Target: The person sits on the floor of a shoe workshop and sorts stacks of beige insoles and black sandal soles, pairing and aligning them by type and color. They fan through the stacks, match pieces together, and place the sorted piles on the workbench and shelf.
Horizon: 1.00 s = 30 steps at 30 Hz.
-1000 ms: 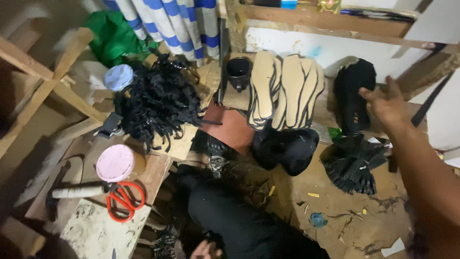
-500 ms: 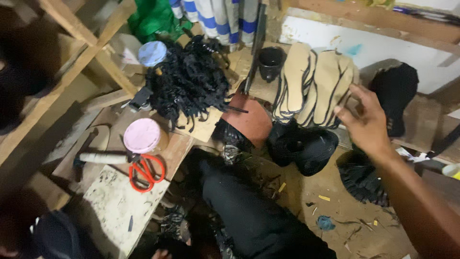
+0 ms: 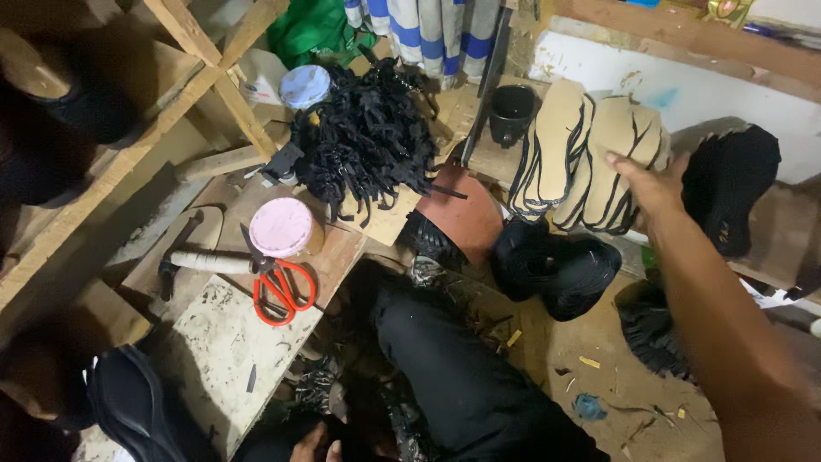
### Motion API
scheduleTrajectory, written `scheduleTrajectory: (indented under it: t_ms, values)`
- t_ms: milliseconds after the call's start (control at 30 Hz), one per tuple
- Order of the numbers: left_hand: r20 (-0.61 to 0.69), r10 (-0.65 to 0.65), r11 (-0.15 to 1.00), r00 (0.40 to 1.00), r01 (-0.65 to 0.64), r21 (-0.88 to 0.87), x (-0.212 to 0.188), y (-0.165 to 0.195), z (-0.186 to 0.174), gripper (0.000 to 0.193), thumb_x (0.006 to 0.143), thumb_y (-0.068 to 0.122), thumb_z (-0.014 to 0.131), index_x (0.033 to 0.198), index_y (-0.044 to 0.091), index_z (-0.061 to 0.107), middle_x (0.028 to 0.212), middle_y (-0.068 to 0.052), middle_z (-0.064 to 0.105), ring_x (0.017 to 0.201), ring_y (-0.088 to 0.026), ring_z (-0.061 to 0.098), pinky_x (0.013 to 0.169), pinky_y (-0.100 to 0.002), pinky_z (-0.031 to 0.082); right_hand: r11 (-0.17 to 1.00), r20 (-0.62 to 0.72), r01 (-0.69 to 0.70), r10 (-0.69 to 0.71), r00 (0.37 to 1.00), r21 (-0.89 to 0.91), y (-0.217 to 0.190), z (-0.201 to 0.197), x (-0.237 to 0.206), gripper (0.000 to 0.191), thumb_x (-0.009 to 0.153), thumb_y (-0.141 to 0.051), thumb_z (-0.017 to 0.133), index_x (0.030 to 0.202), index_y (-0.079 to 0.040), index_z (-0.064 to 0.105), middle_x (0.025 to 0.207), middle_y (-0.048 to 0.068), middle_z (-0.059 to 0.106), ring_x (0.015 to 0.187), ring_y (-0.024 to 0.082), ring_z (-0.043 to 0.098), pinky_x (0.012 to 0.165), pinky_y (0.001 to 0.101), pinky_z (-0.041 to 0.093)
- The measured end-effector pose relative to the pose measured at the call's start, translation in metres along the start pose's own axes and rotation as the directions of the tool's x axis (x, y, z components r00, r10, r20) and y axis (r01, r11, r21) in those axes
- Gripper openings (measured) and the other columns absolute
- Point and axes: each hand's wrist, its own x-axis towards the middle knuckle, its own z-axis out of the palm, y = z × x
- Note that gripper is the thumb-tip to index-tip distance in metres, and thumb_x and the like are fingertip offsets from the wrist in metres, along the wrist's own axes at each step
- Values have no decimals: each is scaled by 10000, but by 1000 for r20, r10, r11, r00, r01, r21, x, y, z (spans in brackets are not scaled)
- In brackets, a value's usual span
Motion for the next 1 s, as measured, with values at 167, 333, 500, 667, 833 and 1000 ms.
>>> scheduleTrajectory:
  t_ms: [167, 333, 500, 667, 833, 1000]
  values:
    - [107, -119, 991, 987, 111, 80, -5, 3, 4, 440, 717, 273, 771, 1091, 45, 734, 959, -217, 753, 941, -324, 755, 903, -427, 585, 997, -29, -39, 38, 999, -60, -1, 5, 8, 1460, 698, -372, 928, 1671, -112, -129, 1626, 256, 373, 1401, 426, 498, 1037, 686, 436]
    - [132, -195, 973, 972, 175, 147, -7, 4, 6, 465, 687, 303, 781, 1076, 48, 759, 929, -208, 758, 874, -324, 761, 859, -416, 600, 995, -31, -55, 53, 998, -88, -4, 7, 20, 1456, 704, -375, 917, 1676, -109, -134, 1592, 234, 437, 1314, 417, 563, 886, 640, 506]
    - [127, 7, 997, 992, -17, 76, -4, 6, 10, 451, 755, 301, 737, 1115, 30, 734, 976, -229, 738, 898, -365, 738, 856, -448, 577, 990, -19, -24, 22, 1000, -141, -13, 10, 17, 1356, 676, -372, 935, 1626, -66, 18, 1478, 208, 590, 1203, 366, 671, 730, 521, 526]
    - [69, -7, 985, 998, -5, 175, -6, 11, 9, 411, 755, 305, 736, 1084, 60, 749, 918, -216, 735, 845, -377, 725, 838, -457, 577, 983, 7, 29, -28, 1000, -181, -20, -4, 10, 1437, 697, -308, 927, 1684, -86, -94, 1547, 219, 522, 1280, 368, 613, 753, 486, 553]
    - [73, 21, 985, 997, -33, 170, -6, 4, 4, 433, 733, 325, 756, 1071, 55, 753, 876, -201, 748, 778, -343, 727, 791, -430, 584, 959, 74, 281, -278, 958, -30, -19, -39, 15, 1365, 745, -111, 906, 1691, -68, -76, 1645, 205, 417, 1422, 345, 532, 1024, 452, 549]
    - [128, 8, 994, 992, -23, 109, -7, 10, 9, 442, 750, 301, 736, 1092, 21, 730, 957, -202, 754, 836, -303, 746, 863, -406, 587, 884, 151, 467, -462, 874, 0, -37, -70, -41, 1164, 772, -86, 868, 1685, 5, 151, 1612, 259, 462, 1455, 363, 544, 1106, 462, 490]
